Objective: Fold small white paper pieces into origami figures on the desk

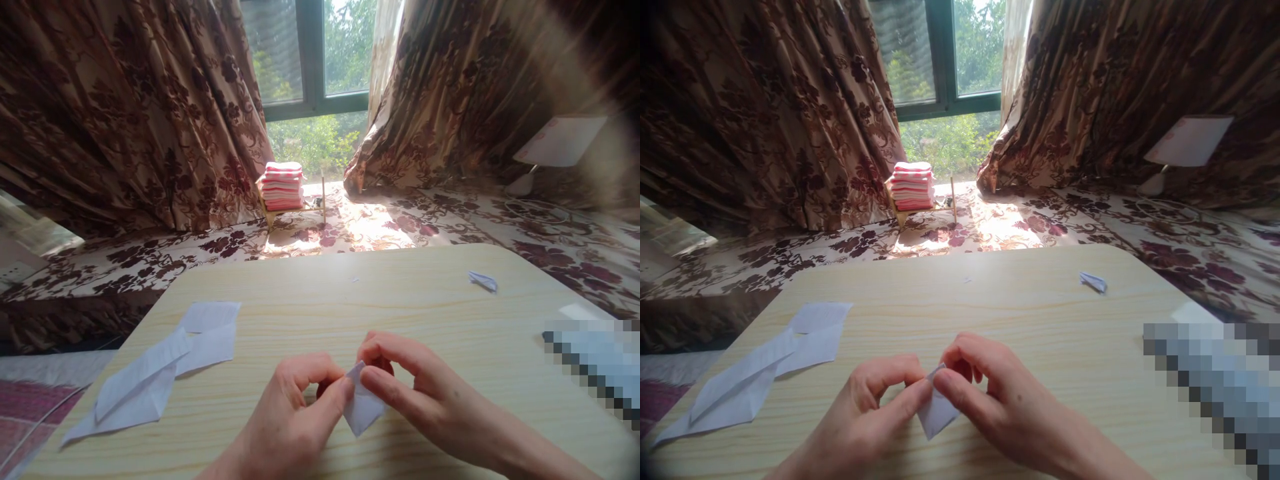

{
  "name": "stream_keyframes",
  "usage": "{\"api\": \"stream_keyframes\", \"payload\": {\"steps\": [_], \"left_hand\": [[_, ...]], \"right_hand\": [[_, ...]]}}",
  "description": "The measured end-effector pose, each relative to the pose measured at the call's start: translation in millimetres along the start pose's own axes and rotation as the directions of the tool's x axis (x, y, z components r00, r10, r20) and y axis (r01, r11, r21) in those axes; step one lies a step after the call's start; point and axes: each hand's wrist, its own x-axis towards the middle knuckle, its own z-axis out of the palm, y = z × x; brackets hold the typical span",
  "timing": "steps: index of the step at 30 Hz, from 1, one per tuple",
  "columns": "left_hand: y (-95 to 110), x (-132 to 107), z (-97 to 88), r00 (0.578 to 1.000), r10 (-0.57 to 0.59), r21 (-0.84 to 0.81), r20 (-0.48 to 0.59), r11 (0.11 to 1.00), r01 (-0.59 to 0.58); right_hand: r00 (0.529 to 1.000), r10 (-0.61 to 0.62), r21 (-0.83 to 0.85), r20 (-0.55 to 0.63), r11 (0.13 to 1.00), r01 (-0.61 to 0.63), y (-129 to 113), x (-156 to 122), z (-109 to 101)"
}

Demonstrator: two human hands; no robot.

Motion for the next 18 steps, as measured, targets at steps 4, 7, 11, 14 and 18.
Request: {"api": "stream_keyframes", "payload": {"steps": [4, 7, 11, 14, 18], "left_hand": [[0.9, -3.8, 5.3, 0.992, -0.056, -0.036, 0.113, 0.998, 0.060], [-0.5, -5.5, 4.9, 0.980, -0.114, -0.070, 0.163, 0.990, 0.126], [-7.5, -4.9, 4.7, 0.977, -0.131, -0.092, 0.170, 0.985, 0.148], [-16.7, -1.4, 3.8, 0.992, 0.063, 0.003, 0.113, 0.998, -0.064], [-20.7, 0.5, -3.1, 0.975, 0.210, 0.104, 0.066, 0.971, -0.216]], "right_hand": [[0.996, 0.039, -0.031, 0.083, 0.999, -0.037, -3.6, -4.5, 5.5], [0.993, 0.040, -0.056, 0.114, 0.998, -0.034, -3.8, -6.1, 4.8], [0.996, 0.041, -0.074, 0.084, 0.997, -0.034, -1.8, -5.8, 9.9], [0.991, 0.084, -0.087, 0.107, 0.993, -0.075, 1.7, -4.4, 11.5], [0.999, 0.031, -0.085, -0.014, 0.996, -0.032, 8.1, -0.2, -1.4]]}}
